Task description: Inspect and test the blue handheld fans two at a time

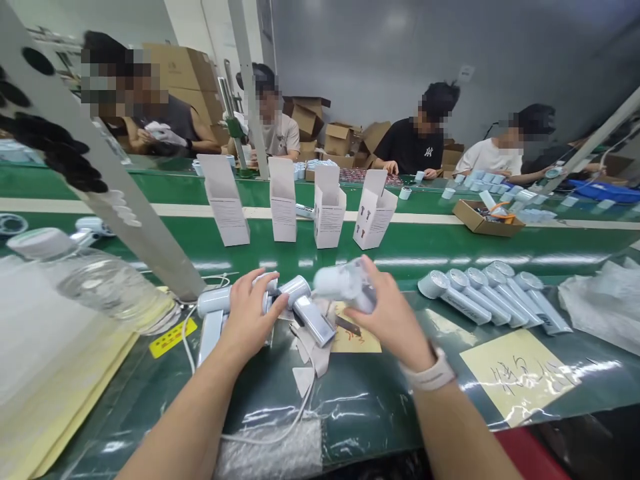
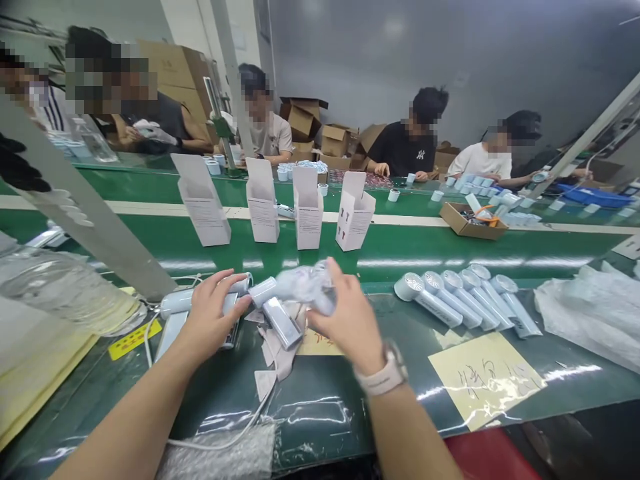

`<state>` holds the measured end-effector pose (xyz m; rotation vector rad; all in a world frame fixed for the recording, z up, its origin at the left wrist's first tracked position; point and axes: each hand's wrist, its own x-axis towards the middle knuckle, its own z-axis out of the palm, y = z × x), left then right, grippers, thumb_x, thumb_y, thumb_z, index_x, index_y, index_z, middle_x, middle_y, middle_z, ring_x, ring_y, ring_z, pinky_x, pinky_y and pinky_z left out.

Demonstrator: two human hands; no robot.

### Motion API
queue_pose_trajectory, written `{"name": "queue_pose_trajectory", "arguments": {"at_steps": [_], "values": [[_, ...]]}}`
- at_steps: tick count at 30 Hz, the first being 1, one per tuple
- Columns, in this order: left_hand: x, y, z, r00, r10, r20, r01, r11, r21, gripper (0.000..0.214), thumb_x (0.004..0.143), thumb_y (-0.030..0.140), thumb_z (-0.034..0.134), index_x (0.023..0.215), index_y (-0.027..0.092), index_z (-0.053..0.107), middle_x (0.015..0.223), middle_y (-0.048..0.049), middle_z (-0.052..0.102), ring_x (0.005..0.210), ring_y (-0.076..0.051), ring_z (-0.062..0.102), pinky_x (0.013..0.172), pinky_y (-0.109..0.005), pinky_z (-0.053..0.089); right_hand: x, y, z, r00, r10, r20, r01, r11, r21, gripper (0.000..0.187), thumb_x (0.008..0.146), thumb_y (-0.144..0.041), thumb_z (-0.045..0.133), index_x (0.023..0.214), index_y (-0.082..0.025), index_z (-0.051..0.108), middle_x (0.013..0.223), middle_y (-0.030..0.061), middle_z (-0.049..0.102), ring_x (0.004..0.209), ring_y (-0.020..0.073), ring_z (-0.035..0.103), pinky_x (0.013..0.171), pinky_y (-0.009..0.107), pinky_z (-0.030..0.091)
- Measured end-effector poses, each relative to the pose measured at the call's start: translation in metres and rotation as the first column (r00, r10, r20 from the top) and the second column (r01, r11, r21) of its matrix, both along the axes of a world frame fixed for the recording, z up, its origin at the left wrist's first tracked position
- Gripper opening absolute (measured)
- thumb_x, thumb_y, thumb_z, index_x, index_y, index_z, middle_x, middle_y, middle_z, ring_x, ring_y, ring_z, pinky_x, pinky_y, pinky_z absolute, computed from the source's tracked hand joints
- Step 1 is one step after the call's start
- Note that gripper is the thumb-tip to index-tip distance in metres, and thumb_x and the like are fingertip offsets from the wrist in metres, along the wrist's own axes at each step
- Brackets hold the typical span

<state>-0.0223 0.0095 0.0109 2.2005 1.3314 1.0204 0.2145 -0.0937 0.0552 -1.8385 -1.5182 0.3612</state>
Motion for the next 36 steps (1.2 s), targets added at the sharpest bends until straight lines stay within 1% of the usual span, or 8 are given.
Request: {"name": "queue_pose_trajectory", "arguments": {"at_steps": [4, 11, 14, 17, 20, 24, 29, 36], "values": [[0.001, 0.008, -0.014, 0.968, 0.094, -0.231, -0.094, 0.996, 0.01, 0.046, 0.084, 0.03, 0.057, 0.128, 0.017, 0.06, 0.143, -0.0196, 0.049, 0.139, -0.041, 0.038, 0.115, -0.063, 0.031, 0.073, -0.016, -0.03, 0.918, -0.167, 0.361, 0.237, 0.959, -0.159, 0.074, 0.076, -0.037, 0.069, 0.145, -0.021, 0.048, 0.107, 0.0143, 0.061, 0.097, 0.0368, 0.062, 0.082, 0.051, 0.052], [0.001, -0.004, 0.0, 0.934, 0.131, -0.332, -0.18, 0.976, -0.121, 0.069, 0.082, 0.029, 0.063, 0.146, 0.013, 0.042, 0.153, -0.0248, 0.033, 0.135, -0.041, 0.048, 0.109, -0.055, 0.043, 0.112, -0.033, -0.076, 0.721, -0.387, 0.575, 0.36, 0.918, 0.166, 0.052, 0.083, -0.033, 0.064, 0.131, -0.014, 0.058, 0.14, 0.0257, 0.045, 0.13, 0.0467, 0.042, 0.103, 0.062, 0.039], [0.0, -0.009, 0.009, 0.914, 0.137, -0.383, -0.236, 0.945, -0.227, 0.076, 0.083, 0.03, 0.062, 0.153, 0.018, 0.033, 0.153, -0.0246, 0.029, 0.116, -0.038, 0.063, 0.096, -0.051, 0.052, 0.089, -0.02, -0.058, 0.729, -0.42, 0.541, 0.365, 0.907, 0.212, 0.05, 0.086, -0.026, 0.056, 0.133, -0.011, 0.055, 0.144, 0.0279, 0.042, 0.135, 0.0473, 0.036, 0.105, 0.065, 0.035], [0.001, -0.01, 0.011, 0.939, 0.151, -0.309, -0.23, 0.944, -0.236, 0.082, 0.078, 0.022, 0.061, 0.154, 0.022, 0.031, 0.145, -0.0194, 0.036, 0.108, -0.033, 0.066, 0.091, -0.046, 0.054, 0.04, 0.004, -0.034, 0.907, -0.17, 0.384, 0.14, 0.985, 0.105, 0.044, 0.089, -0.031, 0.053, 0.129, -0.014, 0.057, 0.129, 0.023, 0.059, 0.122, 0.038, 0.054, 0.099, 0.053, 0.044], [0.003, -0.009, 0.009, 0.976, 0.213, -0.033, -0.216, 0.965, -0.146, 0.087, 0.07, 0.016, 0.065, 0.152, 0.019, 0.035, 0.131, -0.0145, 0.045, 0.116, -0.03, 0.059, 0.101, -0.045, 0.048, -0.023, 0.027, -0.023, 0.962, 0.139, 0.235, -0.095, 0.978, -0.187, 0.025, 0.09, -0.038, 0.054, 0.104, -0.021, 0.066, 0.097, 0.0116, 0.073, 0.092, 0.0294, 0.068, 0.079, 0.041, 0.05], [0.008, -0.009, 0.007, 0.842, 0.26, 0.472, -0.141, 0.952, -0.272, 0.067, 0.061, 0.023, 0.079, 0.124, 0.018, 0.058, 0.103, -0.0058, 0.059, 0.1, -0.025, 0.061, 0.097, -0.043, 0.048, -0.072, 0.04, -0.033, 0.961, 0.123, 0.249, -0.042, 0.951, -0.307, 0.025, 0.083, -0.039, 0.064, 0.096, -0.018, 0.064, 0.099, 0.0163, 0.072, 0.088, 0.0311, 0.069, 0.066, 0.035, 0.044], [0.018, -0.016, 0.006, 0.528, 0.276, 0.803, 0.394, 0.758, -0.52, 0.049, 0.059, 0.05, 0.088, 0.08, 0.017, 0.06, 0.07, 0.0017, 0.06, 0.064, -0.014, 0.059, 0.063, -0.027, 0.05, -0.058, 0.041, -0.045, 0.978, 0.14, 0.158, -0.089, 0.952, -0.293, 0.022, 0.089, -0.041, 0.057, 0.087, -0.019, 0.06, 0.093, 0.0122, 0.073, 0.086, 0.0277, 0.068, 0.067, 0.033, 0.043], [0.025, -0.027, 0.004, 0.43, 0.281, 0.858, 0.721, 0.464, -0.514, 0.057, 0.062, 0.066, 0.082, 0.082, 0.014, 0.068, 0.075, -0.0072, 0.071, 0.072, -0.02, 0.069, 0.067, -0.029, 0.056, -0.054, 0.037, -0.047, 0.99, 0.094, -0.104, -0.103, 0.991, -0.083, 0.039, 0.091, -0.057, 0.049, 0.089, -0.02, 0.061, 0.091, 0.0126, 0.071, 0.086, 0.03, 0.065, 0.073, 0.038, 0.046]]}}
